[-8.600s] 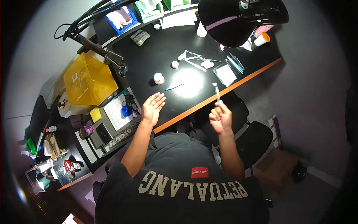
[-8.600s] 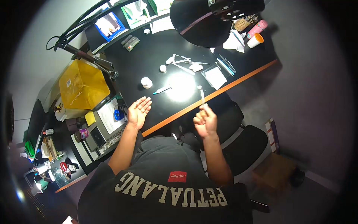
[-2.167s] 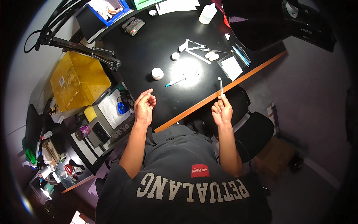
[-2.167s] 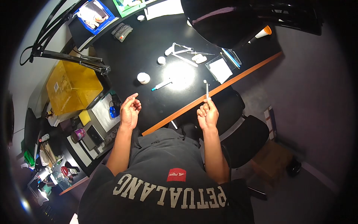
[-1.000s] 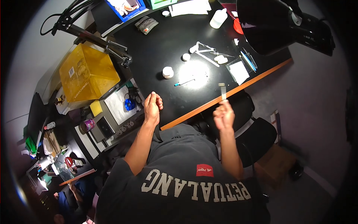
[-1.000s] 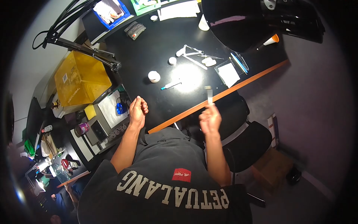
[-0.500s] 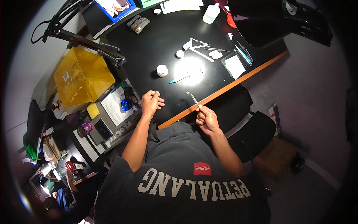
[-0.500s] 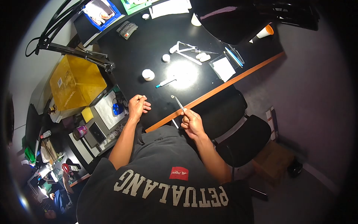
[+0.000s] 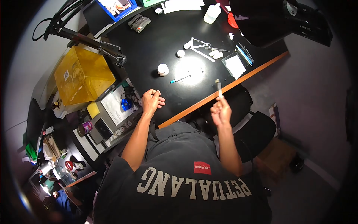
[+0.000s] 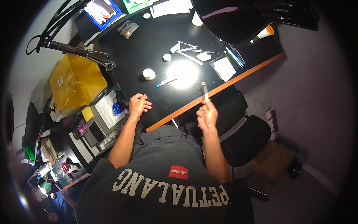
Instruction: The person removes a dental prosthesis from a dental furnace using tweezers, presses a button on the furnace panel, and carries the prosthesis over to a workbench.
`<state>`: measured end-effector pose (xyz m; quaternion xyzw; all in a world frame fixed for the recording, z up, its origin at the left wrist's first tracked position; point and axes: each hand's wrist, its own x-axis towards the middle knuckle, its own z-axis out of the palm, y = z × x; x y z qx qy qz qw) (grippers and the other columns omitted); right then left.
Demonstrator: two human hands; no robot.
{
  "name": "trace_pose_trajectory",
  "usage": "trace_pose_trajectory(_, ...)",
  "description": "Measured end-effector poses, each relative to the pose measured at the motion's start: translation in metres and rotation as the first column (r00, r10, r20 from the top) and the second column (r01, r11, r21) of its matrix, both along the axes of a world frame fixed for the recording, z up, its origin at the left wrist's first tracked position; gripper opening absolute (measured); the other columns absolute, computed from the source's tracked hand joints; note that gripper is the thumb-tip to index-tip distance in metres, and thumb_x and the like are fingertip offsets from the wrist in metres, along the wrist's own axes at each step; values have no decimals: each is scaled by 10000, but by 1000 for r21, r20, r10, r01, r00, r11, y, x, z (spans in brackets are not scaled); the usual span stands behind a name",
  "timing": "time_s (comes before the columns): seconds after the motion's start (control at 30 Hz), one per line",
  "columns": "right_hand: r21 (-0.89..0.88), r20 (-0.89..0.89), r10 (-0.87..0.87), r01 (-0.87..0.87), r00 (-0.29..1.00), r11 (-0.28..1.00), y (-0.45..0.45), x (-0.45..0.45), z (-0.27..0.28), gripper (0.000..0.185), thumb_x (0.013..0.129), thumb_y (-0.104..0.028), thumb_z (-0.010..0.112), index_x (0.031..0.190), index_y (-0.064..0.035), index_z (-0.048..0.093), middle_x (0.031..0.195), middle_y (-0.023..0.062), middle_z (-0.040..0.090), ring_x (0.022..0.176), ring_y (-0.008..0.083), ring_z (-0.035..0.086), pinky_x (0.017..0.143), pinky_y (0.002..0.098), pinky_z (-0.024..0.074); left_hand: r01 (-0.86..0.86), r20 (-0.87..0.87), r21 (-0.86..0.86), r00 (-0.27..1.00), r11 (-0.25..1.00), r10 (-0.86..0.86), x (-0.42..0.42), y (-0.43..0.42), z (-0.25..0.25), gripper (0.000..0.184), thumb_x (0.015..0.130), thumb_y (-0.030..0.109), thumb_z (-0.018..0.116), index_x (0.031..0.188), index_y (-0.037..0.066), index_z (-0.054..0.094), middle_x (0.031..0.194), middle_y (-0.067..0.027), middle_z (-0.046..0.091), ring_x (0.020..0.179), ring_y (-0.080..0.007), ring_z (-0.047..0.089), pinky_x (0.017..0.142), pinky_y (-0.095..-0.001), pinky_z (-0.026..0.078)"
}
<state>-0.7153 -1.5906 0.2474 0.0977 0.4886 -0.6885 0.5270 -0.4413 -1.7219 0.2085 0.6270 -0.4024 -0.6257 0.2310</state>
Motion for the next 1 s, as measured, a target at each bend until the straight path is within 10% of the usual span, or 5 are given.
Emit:
trace_pose_trajectory(0.2, 44, 155, 361, -372, 920, 927, 9, 55, 6, 136, 918, -153, 594, 805, -83, 566, 537, -73, 308, 423, 47, 260, 405, 227, 213, 7, -3, 16, 1000, 1000, -7, -1, -2, 2, 213, 954, 193, 542, 869, 6, 601, 711, -148, 683, 543, -172, 663, 448, -248, 499)
trace_pose_trajectory(0.43, -43, -11, -115, 114, 993, 993, 3, -6, -11, 186, 977, -186, 542, 828, -75, 557, 539, -70, 328, 410, 41, 273, 396, 225, 243, 10, 4, -23, 1000, 1000, -10, -1, 0, 1, 210, 951, 191, 540, 874, 5, 598, 711, -148, 684, 544, -174, 665, 449, -255, 502)
trace_pose_trajectory(0.6, 46, 185, 345, -359, 920, 932, 9, 60, 7, 107, 916, -123, 582, 830, -62, 595, 533, -78, 286, 426, 42, 265, 406, 225, 223, 12, -20, 18, 1000, 1000, -12, 1, -3, 0, 206, 959, 166, 532, 862, -5, 594, 704, -150, 686, 546, -182, 670, 450, -269, 514)
trace_pose_trajectory(0.8, -68, 21, -117, 118, 993, 991, -1, -17, -5, 196, 977, -174, 528, 821, -56, 540, 542, -78, 287, 417, 27, 256, 394, 212, 220, 17, 6, -7, 1000, 1000, -17, -1, -1, 2, 208, 963, 169, 526, 865, -3, 591, 711, -154, 688, 543, -183, 670, 452, -269, 519)
trace_pose_trajectory(1.0, 55, 133, 251, -260, 959, 964, 3, 46, 14, 166, 936, -159, 585, 799, -68, 567, 553, -76, 314, 432, 39, 283, 405, 231, 244, 15, -14, 47, 1000, 999, -14, 0, -4, 3, 208, 959, 190, 535, 867, 10, 589, 701, -137, 682, 531, -170, 661, 438, -253, 497)
